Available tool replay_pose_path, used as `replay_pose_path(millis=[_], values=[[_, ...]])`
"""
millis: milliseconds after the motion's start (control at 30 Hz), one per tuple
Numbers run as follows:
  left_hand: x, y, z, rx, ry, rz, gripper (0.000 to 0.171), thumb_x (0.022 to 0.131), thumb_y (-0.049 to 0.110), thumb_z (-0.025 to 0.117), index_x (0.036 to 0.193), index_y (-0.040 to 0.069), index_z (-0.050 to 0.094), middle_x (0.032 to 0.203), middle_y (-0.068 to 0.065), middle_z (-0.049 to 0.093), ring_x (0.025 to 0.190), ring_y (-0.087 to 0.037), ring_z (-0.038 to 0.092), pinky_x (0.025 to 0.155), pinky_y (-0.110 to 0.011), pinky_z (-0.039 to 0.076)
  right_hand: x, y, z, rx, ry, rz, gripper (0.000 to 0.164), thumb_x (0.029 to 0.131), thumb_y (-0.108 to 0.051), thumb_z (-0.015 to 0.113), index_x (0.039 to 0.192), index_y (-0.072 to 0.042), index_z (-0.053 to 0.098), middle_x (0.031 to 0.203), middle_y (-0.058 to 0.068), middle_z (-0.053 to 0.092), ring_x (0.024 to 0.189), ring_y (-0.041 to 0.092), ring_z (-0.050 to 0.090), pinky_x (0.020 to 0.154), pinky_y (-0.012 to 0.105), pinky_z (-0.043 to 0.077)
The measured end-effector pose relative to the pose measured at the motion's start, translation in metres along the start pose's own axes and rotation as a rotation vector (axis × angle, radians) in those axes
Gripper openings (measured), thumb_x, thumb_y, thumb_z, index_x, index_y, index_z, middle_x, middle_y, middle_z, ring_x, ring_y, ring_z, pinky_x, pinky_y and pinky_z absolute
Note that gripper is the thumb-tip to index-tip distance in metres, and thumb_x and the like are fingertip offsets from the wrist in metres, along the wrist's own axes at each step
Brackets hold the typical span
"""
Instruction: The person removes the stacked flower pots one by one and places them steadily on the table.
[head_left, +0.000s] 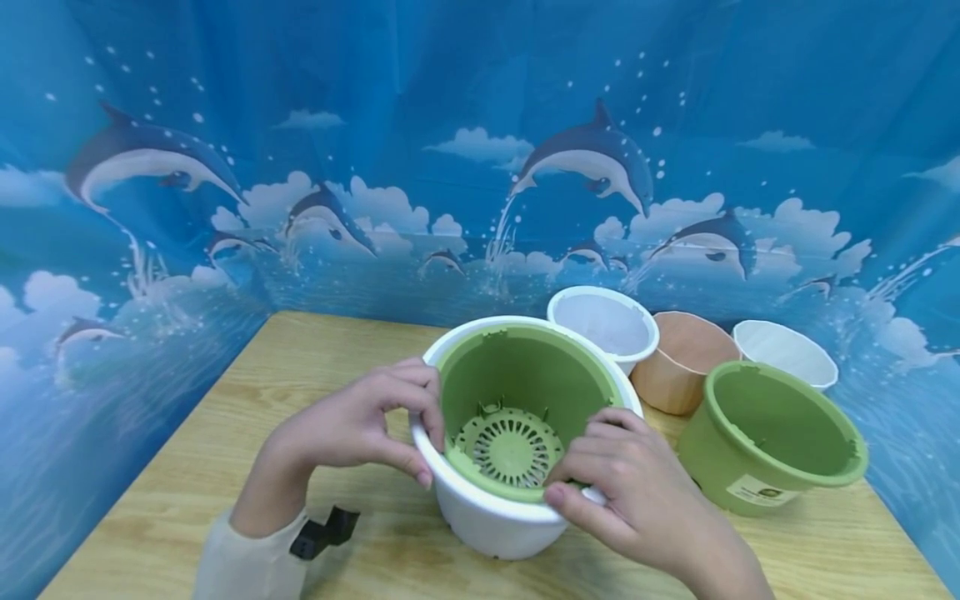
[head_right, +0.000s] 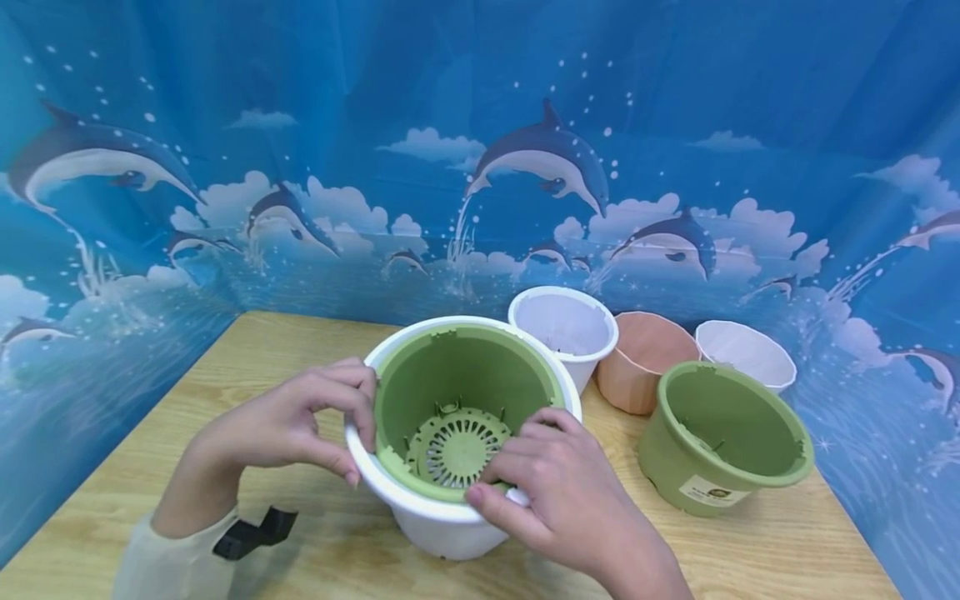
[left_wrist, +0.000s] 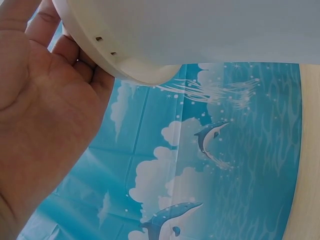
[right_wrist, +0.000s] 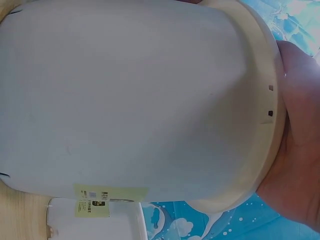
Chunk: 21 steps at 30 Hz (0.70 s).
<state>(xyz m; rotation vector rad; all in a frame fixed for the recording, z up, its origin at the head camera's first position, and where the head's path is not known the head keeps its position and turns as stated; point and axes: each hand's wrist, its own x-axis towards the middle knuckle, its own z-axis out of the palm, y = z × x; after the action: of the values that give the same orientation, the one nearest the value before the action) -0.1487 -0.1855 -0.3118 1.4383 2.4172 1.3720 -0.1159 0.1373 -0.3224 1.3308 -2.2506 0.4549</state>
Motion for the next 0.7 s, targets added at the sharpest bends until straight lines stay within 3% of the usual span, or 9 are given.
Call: replay_pose_path(millis=[700], values=[[0.0003, -0.0009, -0.0008, 0.014, -0.002, 0.011, 0.03, 0.066, 0.022, 0.091, 0.087, 0.03, 0.07, 0.089, 0.014, 0.058, 0.092, -0.013, 0.049, 0.09, -0.036, 0.041, -0.0002, 0.0002, 0.0, -0.007, 0.003, -0.006, 0.022, 0.099, -0.046, 0.056, 0.087, -0.035, 0.07, 0.082, -0.026, 0.063, 0.081, -0.002, 0.058, 0.094, 0.036, 0.039]])
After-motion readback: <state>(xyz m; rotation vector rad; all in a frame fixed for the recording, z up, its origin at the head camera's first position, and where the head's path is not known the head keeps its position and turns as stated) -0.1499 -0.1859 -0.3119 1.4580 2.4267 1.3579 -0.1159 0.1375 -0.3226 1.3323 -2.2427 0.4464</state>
